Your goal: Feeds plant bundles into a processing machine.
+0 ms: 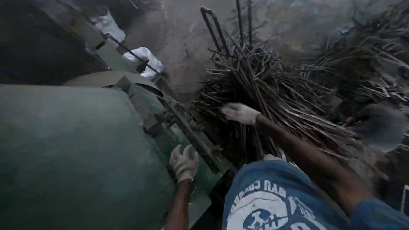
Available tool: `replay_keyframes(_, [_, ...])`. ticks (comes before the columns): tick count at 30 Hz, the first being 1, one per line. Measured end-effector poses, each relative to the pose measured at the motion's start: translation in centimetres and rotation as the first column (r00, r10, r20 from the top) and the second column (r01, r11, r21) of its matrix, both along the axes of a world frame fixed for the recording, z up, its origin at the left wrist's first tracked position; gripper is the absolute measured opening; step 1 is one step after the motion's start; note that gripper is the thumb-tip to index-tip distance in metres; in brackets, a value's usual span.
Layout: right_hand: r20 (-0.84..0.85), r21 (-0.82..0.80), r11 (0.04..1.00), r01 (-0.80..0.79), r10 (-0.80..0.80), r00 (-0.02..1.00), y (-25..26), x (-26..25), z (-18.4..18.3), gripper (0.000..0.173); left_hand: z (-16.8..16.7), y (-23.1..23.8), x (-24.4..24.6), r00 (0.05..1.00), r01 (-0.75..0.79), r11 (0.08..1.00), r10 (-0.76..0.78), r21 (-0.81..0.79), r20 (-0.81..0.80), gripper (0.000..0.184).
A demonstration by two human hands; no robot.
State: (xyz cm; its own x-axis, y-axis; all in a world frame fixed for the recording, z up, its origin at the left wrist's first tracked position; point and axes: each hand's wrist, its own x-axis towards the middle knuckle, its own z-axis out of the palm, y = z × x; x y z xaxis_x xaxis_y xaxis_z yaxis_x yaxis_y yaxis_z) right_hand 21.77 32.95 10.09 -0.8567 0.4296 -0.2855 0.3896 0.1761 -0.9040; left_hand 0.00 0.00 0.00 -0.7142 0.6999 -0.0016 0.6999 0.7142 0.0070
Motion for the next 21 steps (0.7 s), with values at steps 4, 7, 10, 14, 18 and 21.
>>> replay_keyframes(4, [0.614, 0.026, 0.99, 0.137, -0.124, 0.78, -2.6, 15.9, -18.7, 0.054, -0.3, -0.2, -0.8, 0.951, 0.301, 0.945, -0.287, -0.129, 0.115, 0.051])
replay_keyframes(7, [0.812, -0.029, 0.982, 0.187, -0.086, 0.577, -7.1, 28.6, -24.2, 0.058, -0.7, 0.0, -1.4, 0.93, 0.362, 0.908, -0.337, -0.211, 0.147, 0.051])
replay_keyframes(10, [0.873, -0.087, 0.816, 0.571, -0.213, 0.438, -12.1, 36.9, -23.5, 0.051, -0.9, 0.1, -1.4, 0.925, 0.377, 0.901, -0.356, -0.215, 0.13, 0.048])
replay_keyframes(14, [0.835, -0.05, 0.176, 0.983, -0.532, 0.137, -16.8, 41.6, -22.8, 0.047, -1.0, 0.1, -1.4, 0.923, 0.385, 0.906, -0.371, -0.178, 0.107, 0.044])
replay_keyframes(18, [0.739, -0.052, -0.044, 0.998, -0.674, 0.009, -16.8, 39.1, -22.2, 0.049, -0.9, 0.0, -1.3, 0.926, 0.374, 0.906, -0.355, -0.197, 0.125, 0.043])
replay_keyframes(21, [0.702, -0.149, 0.055, 0.987, -0.698, 0.144, -14.8, 35.8, -21.3, 0.044, -1.0, 0.0, -1.3, 0.931, 0.363, 0.907, -0.34, -0.216, 0.134, 0.044])
